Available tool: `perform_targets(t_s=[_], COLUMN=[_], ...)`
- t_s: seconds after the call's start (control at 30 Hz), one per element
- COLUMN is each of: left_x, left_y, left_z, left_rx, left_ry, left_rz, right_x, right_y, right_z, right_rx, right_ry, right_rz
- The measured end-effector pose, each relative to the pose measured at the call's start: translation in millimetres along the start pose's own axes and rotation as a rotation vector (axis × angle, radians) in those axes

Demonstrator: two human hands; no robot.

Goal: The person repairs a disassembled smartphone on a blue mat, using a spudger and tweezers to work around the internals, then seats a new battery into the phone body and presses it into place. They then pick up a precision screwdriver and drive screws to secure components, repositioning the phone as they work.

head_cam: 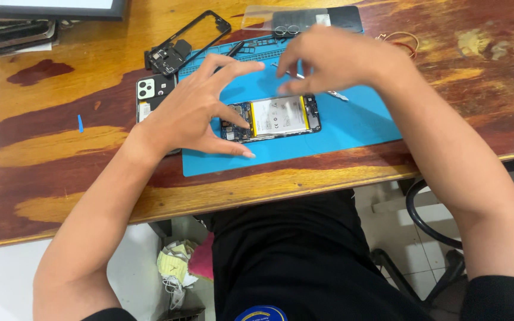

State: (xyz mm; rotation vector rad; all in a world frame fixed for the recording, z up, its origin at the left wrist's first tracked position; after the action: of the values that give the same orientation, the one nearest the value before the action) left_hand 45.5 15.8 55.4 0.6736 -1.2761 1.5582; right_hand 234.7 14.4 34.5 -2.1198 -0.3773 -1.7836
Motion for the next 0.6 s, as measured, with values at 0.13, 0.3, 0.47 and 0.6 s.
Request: perform_targets(t_s=[0.13, 0.3, 0.47, 0.6], left_x=[2, -2, -4, -6], left_y=[0, 0, -4, -5], left_z=[3, 6, 9, 10], left_rx=[-0.024, 0.0, -0.012, -0.003], left_ry=[0.038, 0.047, 0.074, 0.032], left_rz=[0.019, 0.005, 0.016, 0.002], right_x=[6, -1, -7, -16], right_y=[8, 12, 10, 16], right_z=[37, 50, 37, 30], right_rx=[-0.187, -0.303, -0.343, -0.409], right_ry=[0.124, 0.137, 0.112, 0.116], right_rz=[-0.003, -0.123, -0.239, -0.464])
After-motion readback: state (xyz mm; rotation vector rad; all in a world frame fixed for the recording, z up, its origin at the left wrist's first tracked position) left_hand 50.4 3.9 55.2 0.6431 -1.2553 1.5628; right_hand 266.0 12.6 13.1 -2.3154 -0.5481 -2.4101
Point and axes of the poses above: each hand's wrist, its own y-axis away from the middle knuckle, its own x-axis out of the back of the hand, z = x × y, the point moved 7 cm from there along -y, towards the middle knuckle, and after that the axes turned 9 degrees about y, right-handed, at the moved point
